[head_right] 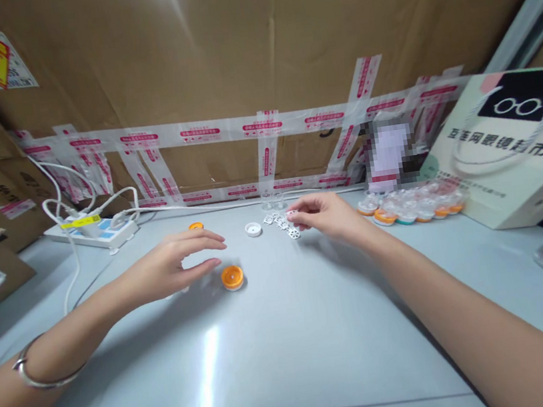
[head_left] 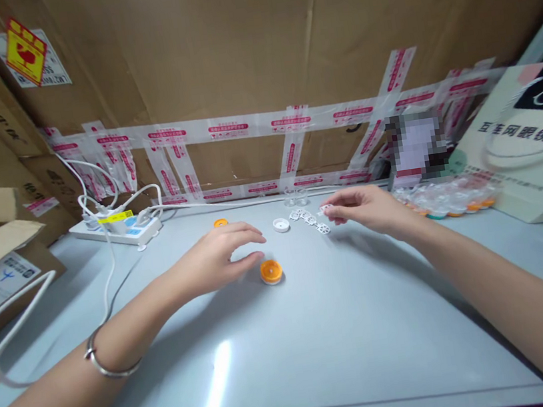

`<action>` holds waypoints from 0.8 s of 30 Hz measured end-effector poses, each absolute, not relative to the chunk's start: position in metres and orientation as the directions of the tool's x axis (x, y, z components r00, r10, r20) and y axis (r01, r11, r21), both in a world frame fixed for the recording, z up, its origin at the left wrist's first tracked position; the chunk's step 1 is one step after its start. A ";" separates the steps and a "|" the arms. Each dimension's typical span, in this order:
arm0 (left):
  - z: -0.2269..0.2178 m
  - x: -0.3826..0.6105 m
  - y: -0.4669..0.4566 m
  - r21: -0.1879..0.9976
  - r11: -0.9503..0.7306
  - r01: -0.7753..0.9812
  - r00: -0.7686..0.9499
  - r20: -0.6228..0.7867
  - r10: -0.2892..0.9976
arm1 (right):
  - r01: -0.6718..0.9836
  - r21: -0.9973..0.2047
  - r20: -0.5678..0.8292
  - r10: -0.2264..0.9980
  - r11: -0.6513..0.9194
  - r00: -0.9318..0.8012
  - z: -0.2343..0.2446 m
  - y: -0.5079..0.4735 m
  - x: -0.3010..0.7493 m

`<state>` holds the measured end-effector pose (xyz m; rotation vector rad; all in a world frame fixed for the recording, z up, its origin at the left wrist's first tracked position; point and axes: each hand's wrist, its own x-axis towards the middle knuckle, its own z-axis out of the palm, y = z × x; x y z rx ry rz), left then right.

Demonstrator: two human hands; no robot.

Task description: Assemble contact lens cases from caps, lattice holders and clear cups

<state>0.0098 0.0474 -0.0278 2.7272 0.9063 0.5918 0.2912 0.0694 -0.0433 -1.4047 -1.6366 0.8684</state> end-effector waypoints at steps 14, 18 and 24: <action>-0.030 0.036 0.022 0.733 -0.607 0.306 0.333 0.515 0.790 | -0.077 -0.986 0.160 0.954 0.145 -0.252 -0.034 0.020 0.216; -0.023 0.032 0.021 0.750 -0.619 0.234 0.246 0.570 0.784 | 0.010 -0.950 0.311 0.950 0.311 -0.027 -0.038 0.045 0.248; -0.024 0.024 0.028 0.718 -0.646 0.260 0.302 0.575 0.760 | 0.675 -0.722 0.258 0.964 0.151 0.059 -0.073 0.095 0.286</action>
